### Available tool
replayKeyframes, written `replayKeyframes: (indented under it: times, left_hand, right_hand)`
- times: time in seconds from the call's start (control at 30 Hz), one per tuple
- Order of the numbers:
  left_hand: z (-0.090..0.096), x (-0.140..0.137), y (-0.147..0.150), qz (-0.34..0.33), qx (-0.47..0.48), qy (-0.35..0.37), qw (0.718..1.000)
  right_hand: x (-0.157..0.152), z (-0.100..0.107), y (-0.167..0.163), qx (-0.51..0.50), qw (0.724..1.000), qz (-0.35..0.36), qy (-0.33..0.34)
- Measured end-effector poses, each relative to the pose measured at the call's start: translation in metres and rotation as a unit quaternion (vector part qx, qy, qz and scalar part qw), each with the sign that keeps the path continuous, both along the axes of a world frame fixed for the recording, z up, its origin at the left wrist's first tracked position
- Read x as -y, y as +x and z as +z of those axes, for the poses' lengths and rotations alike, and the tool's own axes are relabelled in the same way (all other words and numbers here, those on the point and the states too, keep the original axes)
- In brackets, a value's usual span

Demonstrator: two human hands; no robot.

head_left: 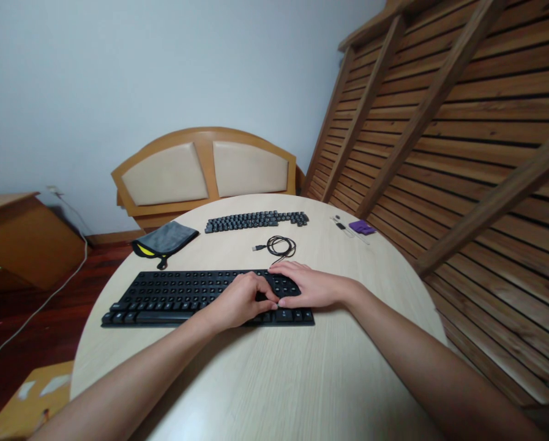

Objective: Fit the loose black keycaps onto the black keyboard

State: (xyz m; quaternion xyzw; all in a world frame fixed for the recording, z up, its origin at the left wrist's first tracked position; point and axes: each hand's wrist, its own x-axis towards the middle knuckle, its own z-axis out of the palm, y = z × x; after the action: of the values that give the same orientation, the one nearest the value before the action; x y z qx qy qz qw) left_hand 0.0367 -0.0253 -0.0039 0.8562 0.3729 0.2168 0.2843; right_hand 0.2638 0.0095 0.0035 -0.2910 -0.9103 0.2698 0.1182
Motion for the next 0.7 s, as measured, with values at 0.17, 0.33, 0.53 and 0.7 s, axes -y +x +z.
replayKeyframes:
  times: [0.17,0.33,0.53,0.7]
  left_hand:
    - [-0.001,-0.006,-0.002,-0.024,0.018,0.003,1.000]
    - [-0.006,-0.011,-0.006,-0.051,0.024,0.036,0.998]
    - [-0.008,-0.010,-0.009,-0.056,0.035,0.047,0.997]
    - [-0.003,-0.009,-0.009,-0.092,0.031,0.070,0.993]
  right_hand:
    - [0.000,0.001,-0.002,0.009,1.000,0.001,0.003]
    - [0.002,0.002,-0.003,0.009,1.000,-0.001,-0.003]
    - [0.001,0.001,-0.004,0.003,1.000,-0.002,-0.009]
    - [0.001,0.001,-0.002,0.005,1.000,0.001,-0.018]
